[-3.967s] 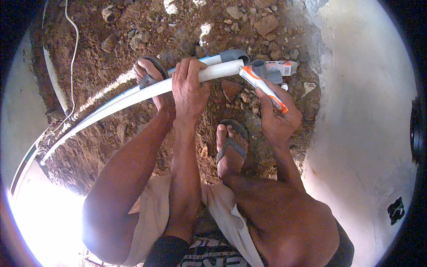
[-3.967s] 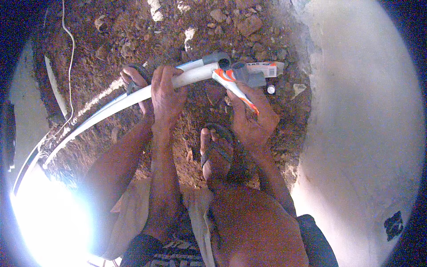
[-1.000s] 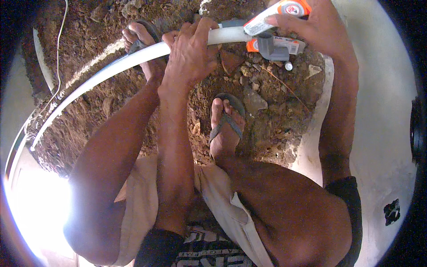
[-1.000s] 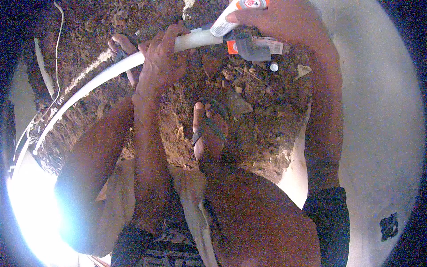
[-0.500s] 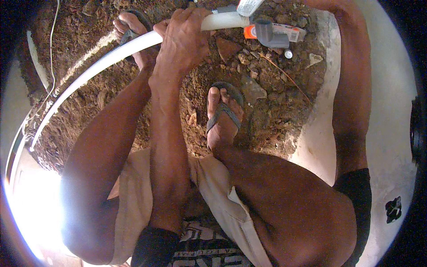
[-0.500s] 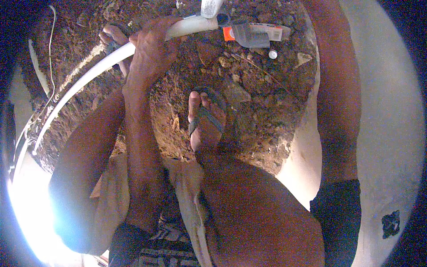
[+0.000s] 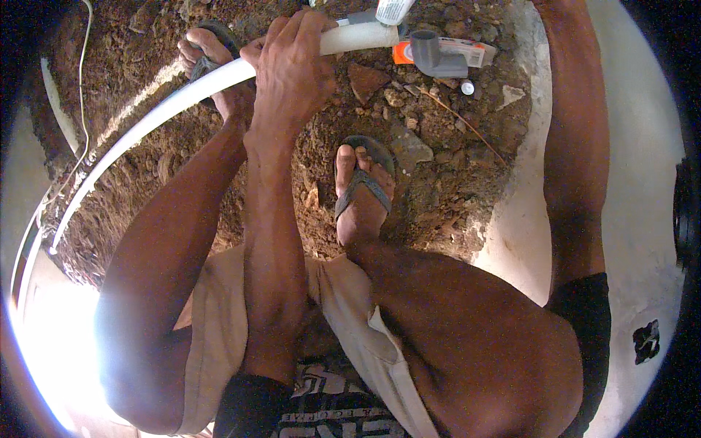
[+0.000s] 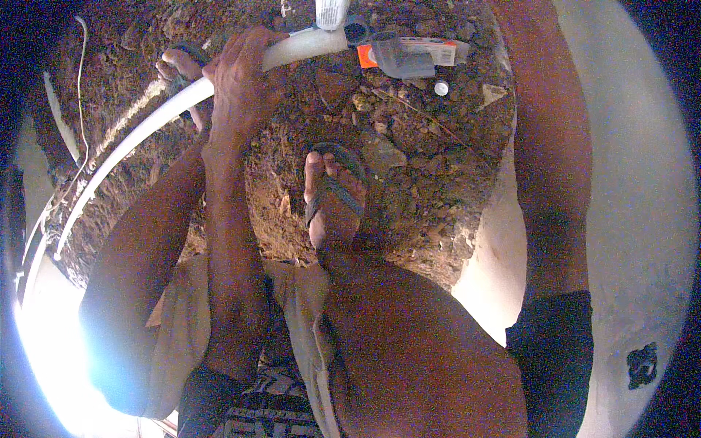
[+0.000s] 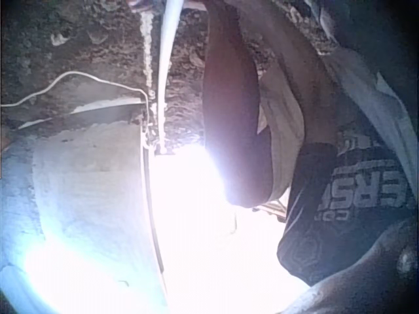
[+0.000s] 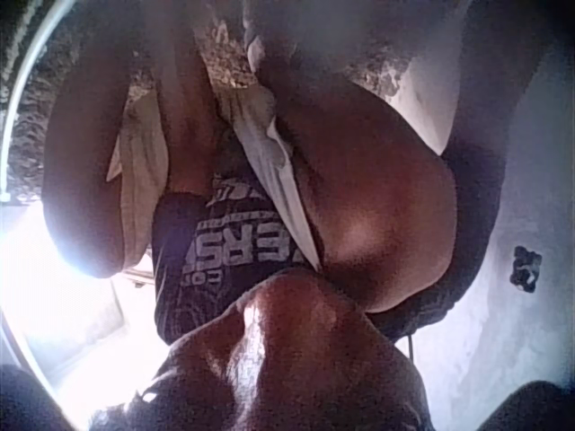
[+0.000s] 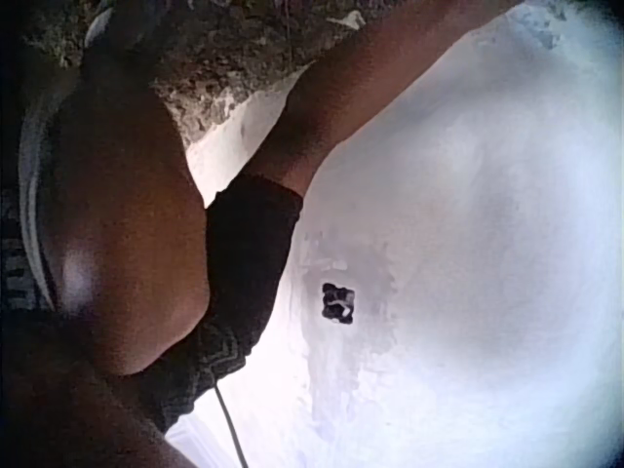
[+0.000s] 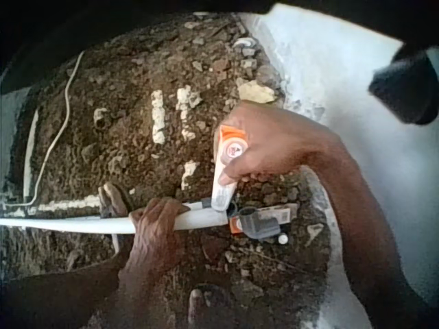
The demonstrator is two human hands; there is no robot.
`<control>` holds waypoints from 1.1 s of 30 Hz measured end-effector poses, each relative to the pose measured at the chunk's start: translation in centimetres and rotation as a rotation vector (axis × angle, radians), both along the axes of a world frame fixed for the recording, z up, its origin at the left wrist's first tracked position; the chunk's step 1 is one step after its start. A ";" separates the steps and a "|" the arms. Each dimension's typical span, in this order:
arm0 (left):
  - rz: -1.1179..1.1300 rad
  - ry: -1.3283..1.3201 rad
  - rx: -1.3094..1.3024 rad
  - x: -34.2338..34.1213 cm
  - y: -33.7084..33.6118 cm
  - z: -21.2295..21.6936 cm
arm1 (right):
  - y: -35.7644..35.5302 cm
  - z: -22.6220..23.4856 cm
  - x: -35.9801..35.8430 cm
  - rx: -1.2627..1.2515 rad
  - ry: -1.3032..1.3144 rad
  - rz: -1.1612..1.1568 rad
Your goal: The person applies glue to a PVC pipe and elbow joint, then connects them. They repeat this process with another pipe and elbow joint, assembling a short pipe assembly on the ground.
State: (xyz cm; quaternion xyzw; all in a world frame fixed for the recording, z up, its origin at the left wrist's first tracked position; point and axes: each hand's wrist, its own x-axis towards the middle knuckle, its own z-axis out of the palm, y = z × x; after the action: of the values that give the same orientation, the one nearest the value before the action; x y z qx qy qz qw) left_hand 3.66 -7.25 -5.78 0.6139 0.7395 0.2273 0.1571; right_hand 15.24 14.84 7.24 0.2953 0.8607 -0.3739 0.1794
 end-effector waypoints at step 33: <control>0.080 -0.029 -0.005 1.4 -0.3 0.5 | 1.1 -0.6 -1.9 -0.138 -0.078 0.168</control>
State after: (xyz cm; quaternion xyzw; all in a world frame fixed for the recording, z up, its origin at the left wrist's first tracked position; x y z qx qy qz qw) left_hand 5.06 -7.59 -5.32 0.5800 0.7616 0.2405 0.1603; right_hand 13.36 15.93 6.62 0.2233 0.8470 -0.4041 0.2634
